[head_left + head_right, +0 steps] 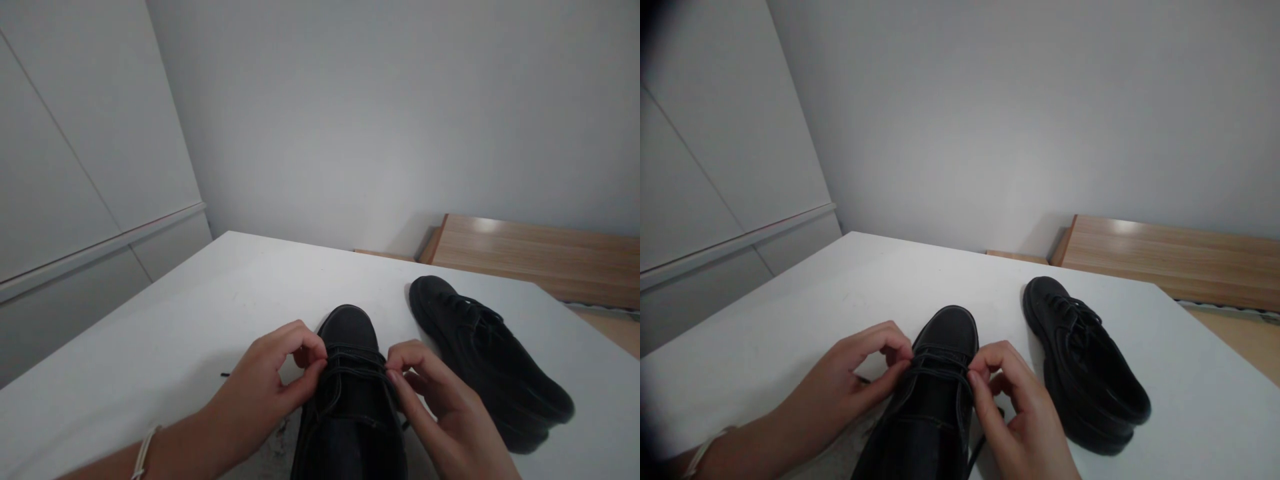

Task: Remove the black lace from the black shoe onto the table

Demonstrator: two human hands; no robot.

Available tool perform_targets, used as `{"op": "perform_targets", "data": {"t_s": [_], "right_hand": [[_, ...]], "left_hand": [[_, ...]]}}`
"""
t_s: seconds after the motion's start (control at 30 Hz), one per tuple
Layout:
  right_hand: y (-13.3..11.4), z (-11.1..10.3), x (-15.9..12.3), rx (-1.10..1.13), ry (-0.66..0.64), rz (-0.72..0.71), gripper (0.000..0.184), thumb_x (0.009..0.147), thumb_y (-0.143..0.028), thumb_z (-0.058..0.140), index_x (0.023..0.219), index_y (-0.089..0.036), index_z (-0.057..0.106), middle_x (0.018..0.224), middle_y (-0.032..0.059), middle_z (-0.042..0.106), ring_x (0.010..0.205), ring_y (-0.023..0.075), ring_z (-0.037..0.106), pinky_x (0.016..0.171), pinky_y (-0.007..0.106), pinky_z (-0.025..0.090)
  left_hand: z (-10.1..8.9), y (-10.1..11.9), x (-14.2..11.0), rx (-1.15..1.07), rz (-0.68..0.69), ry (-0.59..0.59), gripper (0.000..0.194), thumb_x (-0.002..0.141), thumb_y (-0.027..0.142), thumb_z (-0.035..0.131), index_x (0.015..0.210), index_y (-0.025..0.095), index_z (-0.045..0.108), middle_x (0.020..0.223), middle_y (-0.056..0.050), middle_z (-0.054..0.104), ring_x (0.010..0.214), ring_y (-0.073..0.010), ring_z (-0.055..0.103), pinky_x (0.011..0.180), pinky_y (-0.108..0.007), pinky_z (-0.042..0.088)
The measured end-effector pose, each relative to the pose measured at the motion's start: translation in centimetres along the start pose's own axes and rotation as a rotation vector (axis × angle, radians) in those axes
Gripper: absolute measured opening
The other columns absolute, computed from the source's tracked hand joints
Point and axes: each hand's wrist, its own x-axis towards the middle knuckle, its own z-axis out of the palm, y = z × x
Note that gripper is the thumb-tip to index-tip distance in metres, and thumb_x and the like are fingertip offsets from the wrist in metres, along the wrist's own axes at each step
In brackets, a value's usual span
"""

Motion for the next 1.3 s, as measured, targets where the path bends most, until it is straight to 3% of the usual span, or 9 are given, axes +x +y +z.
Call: {"op": "perform_targets", "data": {"t_s": [0.13, 0.27, 0.5, 0.63, 0.8, 0.93, 1.13, 1.3], "right_hand": [[0.0, 0.2, -0.3, -0.021, 0.018, -0.046, 0.011, 0.103, -0.025, 0.048, 0.097, -0.028, 0.057, 0.089, -0.0008, 0.062, 0.082, 0.0159, 0.064, 0.071, 0.023, 0.053], [0.2, 0.2, -0.5, -0.016, 0.025, -0.046, 0.012, 0.105, -0.023, 0.045, 0.101, -0.029, 0.055, 0.09, -0.0008, 0.062, 0.079, 0.0145, 0.063, 0.067, 0.021, 0.052], [0.8, 0.2, -0.7, -0.025, 0.038, -0.022, 0.006, 0.104, -0.026, 0.048, 0.107, -0.031, 0.05, 0.091, -0.001, 0.061, 0.088, 0.0162, 0.062, 0.075, 0.023, 0.054], [0.8, 0.0, -0.5, 0.016, -0.047, 0.046, 0.009, 0.105, -0.029, 0.047, 0.112, -0.03, 0.05, 0.093, -0.0007, 0.061, 0.089, 0.0169, 0.061, 0.08, 0.027, 0.053], [0.7, -0.5, -0.2, 0.08, -0.151, 0.155, 0.017, 0.105, -0.037, 0.045, 0.099, -0.026, 0.056, 0.091, 0.0012, 0.06, 0.086, 0.0195, 0.06, 0.077, 0.03, 0.051], [0.6, -0.4, -0.2, 0.118, -0.099, 0.135, 0.016, 0.103, -0.037, 0.048, 0.096, -0.027, 0.058, 0.089, 0.0001, 0.06, 0.084, 0.0183, 0.059, 0.075, 0.027, 0.052], [0.8, -0.1, -0.6, 0.109, 0.022, 0.037, 0.009, 0.105, -0.028, 0.047, 0.103, -0.031, 0.055, 0.097, -0.0016, 0.063, 0.094, 0.0146, 0.064, 0.084, 0.021, 0.053], [1.1, -0.3, -0.8, 0.093, 0.057, 0.048, 0.008, 0.104, -0.028, 0.05, 0.109, -0.033, 0.053, 0.097, -0.0016, 0.062, 0.094, 0.014, 0.063, 0.083, 0.02, 0.054]], "left_hand": [[0.3, 0.1, -0.3, 0.041, 0.067, 0.018, 0.012, 0.089, 0.015, 0.047, 0.082, 0.022, 0.055, 0.081, 0.0, 0.059, 0.076, -0.0179, 0.058, 0.07, -0.028, 0.046], [0.6, 0.3, -0.6, -0.015, 0.062, 0.027, 0.013, 0.092, 0.016, 0.043, 0.084, 0.023, 0.051, 0.086, 0.0, 0.056, 0.081, -0.0182, 0.055, 0.074, -0.029, 0.047], [0.5, 0.1, -0.7, -0.108, 0.005, -0.025, 0.012, 0.097, 0.021, 0.041, 0.092, 0.023, 0.052, 0.088, 0.0, 0.058, 0.083, -0.0187, 0.057, 0.074, -0.03, 0.047], [0.3, 0.0, -0.8, -0.116, -0.079, -0.027, 0.01, 0.097, 0.024, 0.046, 0.091, 0.024, 0.054, 0.084, 0.001, 0.058, 0.08, -0.0188, 0.057, 0.068, -0.028, 0.045], [0.1, 0.1, -0.3, -0.154, -0.13, -0.032, 0.006, 0.093, 0.027, 0.053, 0.09, 0.022, 0.056, 0.085, 0.0, 0.059, 0.084, -0.0195, 0.056, 0.075, -0.031, 0.045], [-0.2, 0.1, 0.1, -0.17, -0.134, -0.096, 0.014, 0.094, 0.031, 0.054, 0.084, 0.021, 0.058, 0.081, 0.0, 0.058, 0.08, -0.019, 0.056, 0.074, -0.031, 0.044], [-0.3, 0.1, -0.1, -0.156, -0.107, -0.026, 0.011, 0.095, 0.027, 0.054, 0.09, 0.022, 0.063, 0.087, -0.001, 0.065, 0.086, -0.02, 0.06, 0.08, -0.032, 0.045], [-0.2, 0.0, -0.4, -0.151, -0.079, 0.003, 0.009, 0.093, 0.023, 0.055, 0.085, 0.023, 0.059, 0.079, 0.002, 0.058, 0.079, -0.0176, 0.056, 0.073, -0.029, 0.043]]}}
